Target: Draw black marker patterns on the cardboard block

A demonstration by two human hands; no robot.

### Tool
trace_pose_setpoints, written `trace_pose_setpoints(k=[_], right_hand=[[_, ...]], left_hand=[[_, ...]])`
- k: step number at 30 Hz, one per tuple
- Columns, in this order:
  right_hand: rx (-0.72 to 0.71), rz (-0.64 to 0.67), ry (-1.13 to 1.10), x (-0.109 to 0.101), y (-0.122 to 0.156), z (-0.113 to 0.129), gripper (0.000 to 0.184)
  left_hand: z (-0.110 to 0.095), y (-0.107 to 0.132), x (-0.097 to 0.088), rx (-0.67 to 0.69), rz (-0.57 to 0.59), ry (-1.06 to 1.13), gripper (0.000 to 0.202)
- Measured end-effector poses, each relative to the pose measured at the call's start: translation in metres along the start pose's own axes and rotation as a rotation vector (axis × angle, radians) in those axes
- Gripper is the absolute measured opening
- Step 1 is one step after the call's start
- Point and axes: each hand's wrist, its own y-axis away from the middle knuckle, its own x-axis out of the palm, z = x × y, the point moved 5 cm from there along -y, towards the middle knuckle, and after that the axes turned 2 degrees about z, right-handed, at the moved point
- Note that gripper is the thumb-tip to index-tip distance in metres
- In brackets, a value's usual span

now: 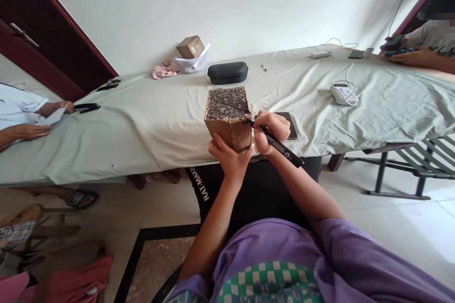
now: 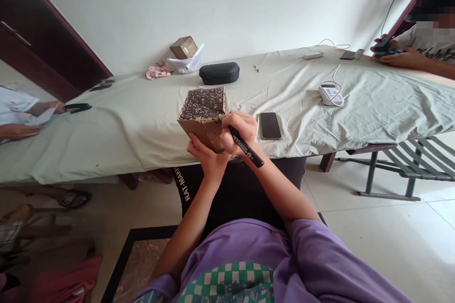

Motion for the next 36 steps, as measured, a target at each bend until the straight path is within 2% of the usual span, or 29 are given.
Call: trace_pose_setpoints(k=[2,8,11,21,26,32,36], right_hand=[[0.011,0.022,-0.028,0.001,0.003,0.001,0.008],[-0.079,0.105,0.037,0.008,0.009,0.003,0.014],[-0.086,0.109,0.076,0.010,0.010,0.004,0.016],[-0.115,0.137,0.160,0.010,0.011,0.004,0.017],[-0.104,0.136,0.109,0.009,0.013,0.001,0.017],[-0.086,0.145,0.061,0.008,0.017,-0.005,0.016],[-0.036,0.147,0.072,0.008,0.021,-0.010,0.013]], left_hand=[[0.001,0.000,0.000,-0.005,0.014,0.008,0.128],[0.000,0.001,-0.002,-0.012,0.014,0.025,0.121],[0.001,0.001,-0.001,-0.024,0.041,0.018,0.122],[-0.001,-0.001,-0.003,0.005,0.023,0.027,0.118],[0.000,0.000,-0.002,-0.019,0.057,0.000,0.122],[-0.002,0.000,-0.003,0.041,-0.039,0.011,0.122],[-0.001,0.000,-0.002,0.039,-0.042,0.009,0.125]])
